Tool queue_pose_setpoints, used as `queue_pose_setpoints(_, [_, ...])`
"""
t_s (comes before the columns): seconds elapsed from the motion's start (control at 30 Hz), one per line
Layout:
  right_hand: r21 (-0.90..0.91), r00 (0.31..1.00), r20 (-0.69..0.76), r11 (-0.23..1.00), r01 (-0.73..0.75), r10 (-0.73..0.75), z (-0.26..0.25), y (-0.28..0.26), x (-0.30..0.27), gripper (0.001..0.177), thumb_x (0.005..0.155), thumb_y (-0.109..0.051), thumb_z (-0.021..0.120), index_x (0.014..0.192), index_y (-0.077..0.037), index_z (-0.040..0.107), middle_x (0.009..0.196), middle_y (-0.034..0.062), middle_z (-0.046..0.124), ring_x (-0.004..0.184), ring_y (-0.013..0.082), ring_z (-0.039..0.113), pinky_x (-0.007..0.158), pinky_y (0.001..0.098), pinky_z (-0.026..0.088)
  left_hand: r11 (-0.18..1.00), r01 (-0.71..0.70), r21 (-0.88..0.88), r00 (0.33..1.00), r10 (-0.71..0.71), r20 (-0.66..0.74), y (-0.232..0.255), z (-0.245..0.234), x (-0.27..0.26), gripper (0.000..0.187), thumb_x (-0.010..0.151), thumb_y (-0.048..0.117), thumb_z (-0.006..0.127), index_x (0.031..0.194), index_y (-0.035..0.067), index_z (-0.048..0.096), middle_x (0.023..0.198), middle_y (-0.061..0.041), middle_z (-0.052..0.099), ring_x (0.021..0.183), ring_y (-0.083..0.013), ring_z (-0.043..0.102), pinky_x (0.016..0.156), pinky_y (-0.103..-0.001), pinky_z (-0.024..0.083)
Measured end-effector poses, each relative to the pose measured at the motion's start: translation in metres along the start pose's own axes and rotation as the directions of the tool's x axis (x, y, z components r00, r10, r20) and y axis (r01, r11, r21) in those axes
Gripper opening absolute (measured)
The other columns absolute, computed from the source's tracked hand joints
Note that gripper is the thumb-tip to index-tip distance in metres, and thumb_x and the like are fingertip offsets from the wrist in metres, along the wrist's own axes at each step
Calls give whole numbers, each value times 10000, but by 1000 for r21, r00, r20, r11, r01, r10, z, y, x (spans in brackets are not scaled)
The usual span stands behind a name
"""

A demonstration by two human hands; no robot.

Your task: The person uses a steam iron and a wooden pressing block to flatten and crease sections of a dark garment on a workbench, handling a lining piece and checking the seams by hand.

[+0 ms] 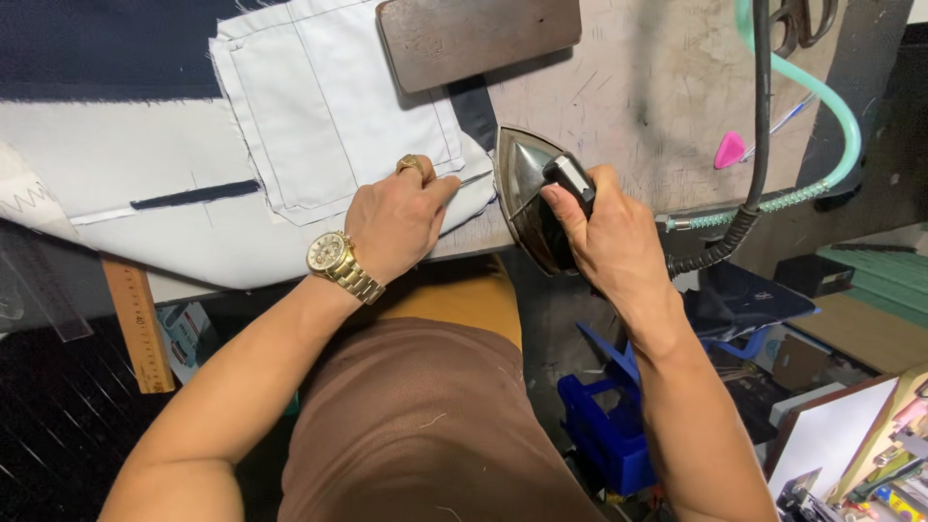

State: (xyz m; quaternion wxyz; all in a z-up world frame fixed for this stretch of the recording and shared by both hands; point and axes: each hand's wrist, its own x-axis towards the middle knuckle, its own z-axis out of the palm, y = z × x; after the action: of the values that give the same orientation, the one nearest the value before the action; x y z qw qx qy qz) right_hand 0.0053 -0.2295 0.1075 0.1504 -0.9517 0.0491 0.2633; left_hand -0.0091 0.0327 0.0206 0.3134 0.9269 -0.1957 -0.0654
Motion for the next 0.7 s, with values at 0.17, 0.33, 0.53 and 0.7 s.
queue_pose_setpoints(0.17, [-38, 999, -19, 998, 41, -42, -2, -1, -1, 525, 1072, -612, 519, 1098, -87, 516, 746, 303, 650, 811, 517, 700, 719, 554, 535, 999, -30, 15, 999, 29, 24, -2, 10, 0, 244, 978, 152, 561, 1135, 175, 746, 844, -46, 527, 620, -272, 682, 511, -403, 569])
queue_pose_setpoints(0.33, [-40, 998, 8, 997, 69, -69, -3, -1, -3, 534, 1073, -598, 509, 1105, -65, 508, 759, 318, 650, 816, 521, 701, 722, 560, 539, 999, -28, 33, 998, 26, 56, -5, 14, 0, 267, 965, 152, 561, 1166, 175, 735, 867, -63, 543, 609, -295, 691, 518, -427, 570])
queue_pose_setpoints(0.53, [-45, 998, -2, 997, 69, -69, -2, 1, -6, 524, 1066, -605, 525, 1095, -82, 512, 739, 295, 650, 800, 508, 701, 723, 552, 539, 999, -25, 20, 998, 24, 66, -5, 13, 2, 265, 957, 143, 569, 1161, 164, 736, 876, -69, 555, 590, -290, 692, 528, -423, 578])
queue_pose_setpoints(0.7, [-51, 998, 14, 997, 64, -63, -3, 3, -7, 533, 1063, -602, 513, 1088, -70, 513, 754, 314, 655, 803, 526, 697, 723, 576, 531, 999, -29, -13, 994, 31, 102, -6, 18, 4, 256, 986, 142, 526, 1135, 139, 734, 880, -88, 569, 604, -331, 705, 540, -460, 578])
